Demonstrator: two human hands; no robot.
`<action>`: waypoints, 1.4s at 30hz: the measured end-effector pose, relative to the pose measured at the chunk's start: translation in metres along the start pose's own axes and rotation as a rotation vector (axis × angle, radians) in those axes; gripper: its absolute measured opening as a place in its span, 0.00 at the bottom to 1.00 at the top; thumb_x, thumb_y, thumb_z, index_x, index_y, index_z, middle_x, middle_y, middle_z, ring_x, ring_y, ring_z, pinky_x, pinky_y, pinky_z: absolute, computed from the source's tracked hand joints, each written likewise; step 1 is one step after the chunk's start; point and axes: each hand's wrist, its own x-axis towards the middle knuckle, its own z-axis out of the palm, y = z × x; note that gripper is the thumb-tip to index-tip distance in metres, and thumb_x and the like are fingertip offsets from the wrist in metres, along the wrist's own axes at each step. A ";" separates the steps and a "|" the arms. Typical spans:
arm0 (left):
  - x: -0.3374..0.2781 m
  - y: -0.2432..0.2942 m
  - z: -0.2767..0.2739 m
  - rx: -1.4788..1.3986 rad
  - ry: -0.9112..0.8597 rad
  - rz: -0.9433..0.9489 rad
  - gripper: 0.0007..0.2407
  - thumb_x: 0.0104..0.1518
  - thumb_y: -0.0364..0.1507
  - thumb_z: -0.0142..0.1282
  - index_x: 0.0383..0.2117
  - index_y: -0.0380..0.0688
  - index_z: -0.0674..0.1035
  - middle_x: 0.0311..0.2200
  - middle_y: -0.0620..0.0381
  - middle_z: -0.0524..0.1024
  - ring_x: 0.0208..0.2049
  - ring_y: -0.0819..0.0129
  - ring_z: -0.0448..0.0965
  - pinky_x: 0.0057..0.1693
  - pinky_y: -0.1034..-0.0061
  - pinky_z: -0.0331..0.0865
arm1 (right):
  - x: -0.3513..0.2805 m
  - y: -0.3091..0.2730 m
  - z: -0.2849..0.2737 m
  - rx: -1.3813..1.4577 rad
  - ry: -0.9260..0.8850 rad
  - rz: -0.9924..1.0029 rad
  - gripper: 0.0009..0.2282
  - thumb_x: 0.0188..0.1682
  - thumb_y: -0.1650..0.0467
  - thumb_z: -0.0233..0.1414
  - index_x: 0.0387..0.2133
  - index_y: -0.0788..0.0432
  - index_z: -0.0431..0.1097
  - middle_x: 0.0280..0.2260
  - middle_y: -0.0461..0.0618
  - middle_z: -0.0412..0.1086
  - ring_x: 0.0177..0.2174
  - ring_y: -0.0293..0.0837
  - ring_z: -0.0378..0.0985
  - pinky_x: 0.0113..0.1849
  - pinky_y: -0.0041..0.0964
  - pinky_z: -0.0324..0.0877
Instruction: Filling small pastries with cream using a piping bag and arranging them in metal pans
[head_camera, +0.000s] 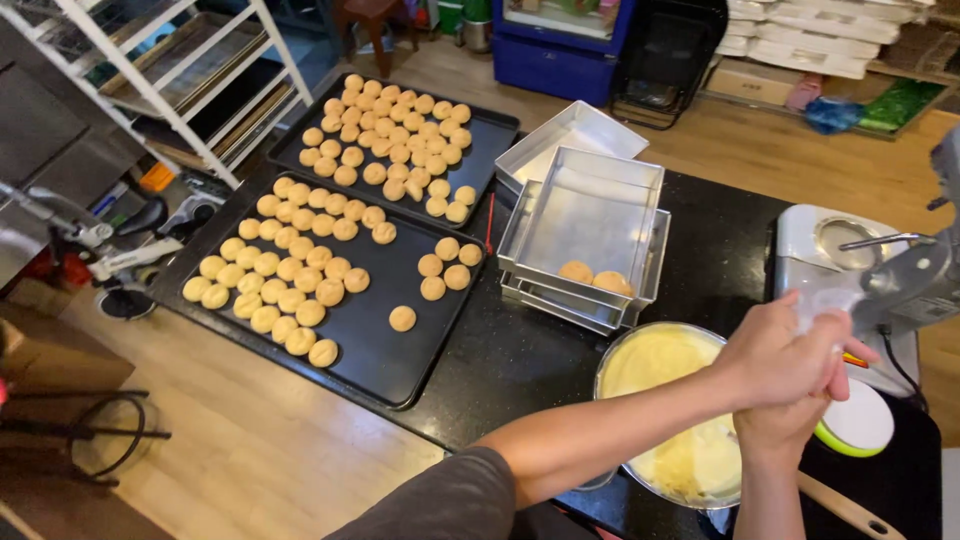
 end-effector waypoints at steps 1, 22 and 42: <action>0.005 -0.010 0.005 0.033 0.007 0.026 0.31 0.71 0.36 0.30 0.01 0.50 0.70 0.20 0.65 0.80 0.46 0.74 0.79 0.78 0.66 0.42 | 0.005 -0.024 -0.018 0.011 0.010 0.004 0.22 0.71 0.70 0.37 0.20 0.54 0.48 0.21 0.40 0.48 0.30 0.33 0.52 0.52 0.36 0.54; -0.125 -0.035 -0.167 0.380 -0.046 0.083 0.16 0.64 0.40 0.51 0.53 0.49 0.77 0.49 0.54 0.80 0.54 0.59 0.81 0.63 0.64 0.72 | -0.097 -0.080 -0.138 0.274 0.185 0.014 0.14 0.70 0.71 0.37 0.30 0.53 0.49 0.27 0.41 0.50 0.32 0.34 0.53 0.49 0.36 0.52; -0.317 -0.143 -0.577 1.502 0.788 -0.730 0.17 0.60 0.38 0.56 0.55 0.68 0.68 0.50 0.64 0.64 0.52 0.58 0.71 0.59 0.55 0.56 | -0.209 0.167 -0.122 0.448 0.224 -0.061 0.06 0.69 0.71 0.36 0.39 0.52 0.51 0.33 0.41 0.52 0.34 0.35 0.53 0.46 0.37 0.51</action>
